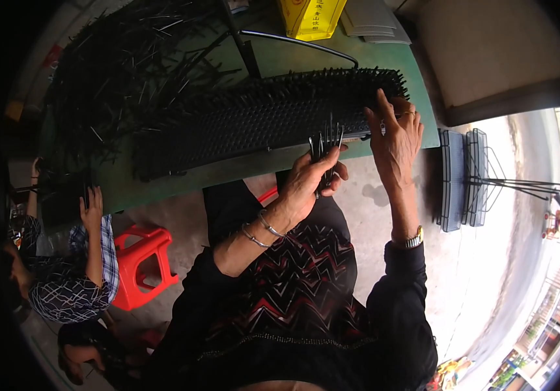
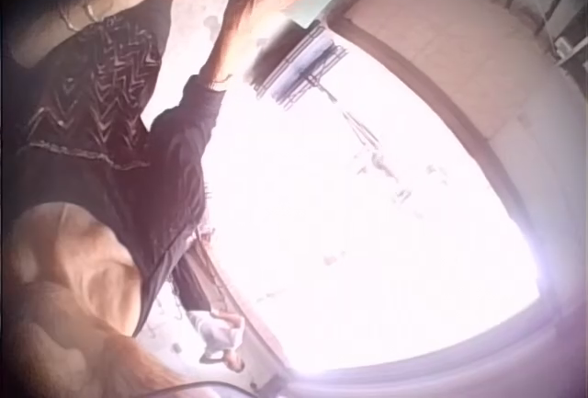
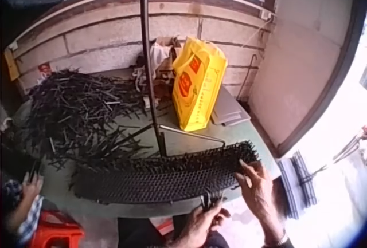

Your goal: Inserting black plastic pins or fasteners into a grid assembly tray.

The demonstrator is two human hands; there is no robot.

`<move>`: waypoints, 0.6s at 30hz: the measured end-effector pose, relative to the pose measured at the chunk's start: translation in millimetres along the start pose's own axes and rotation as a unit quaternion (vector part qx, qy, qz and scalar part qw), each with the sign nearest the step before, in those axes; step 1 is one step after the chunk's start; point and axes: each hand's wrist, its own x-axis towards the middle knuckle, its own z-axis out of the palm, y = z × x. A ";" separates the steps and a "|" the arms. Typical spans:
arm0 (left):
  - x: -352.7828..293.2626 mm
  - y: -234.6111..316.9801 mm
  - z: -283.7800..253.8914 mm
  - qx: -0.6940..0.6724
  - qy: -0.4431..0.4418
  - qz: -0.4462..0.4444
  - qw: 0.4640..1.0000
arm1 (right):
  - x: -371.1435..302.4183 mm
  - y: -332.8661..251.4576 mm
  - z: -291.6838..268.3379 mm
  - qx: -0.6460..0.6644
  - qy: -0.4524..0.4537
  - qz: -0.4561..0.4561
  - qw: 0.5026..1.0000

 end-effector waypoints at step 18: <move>-7.6 5.2 5.9 0.103 -0.023 -0.023 0.994 | -10.6 -9.1 -33.7 0.493 -0.278 0.251 0.786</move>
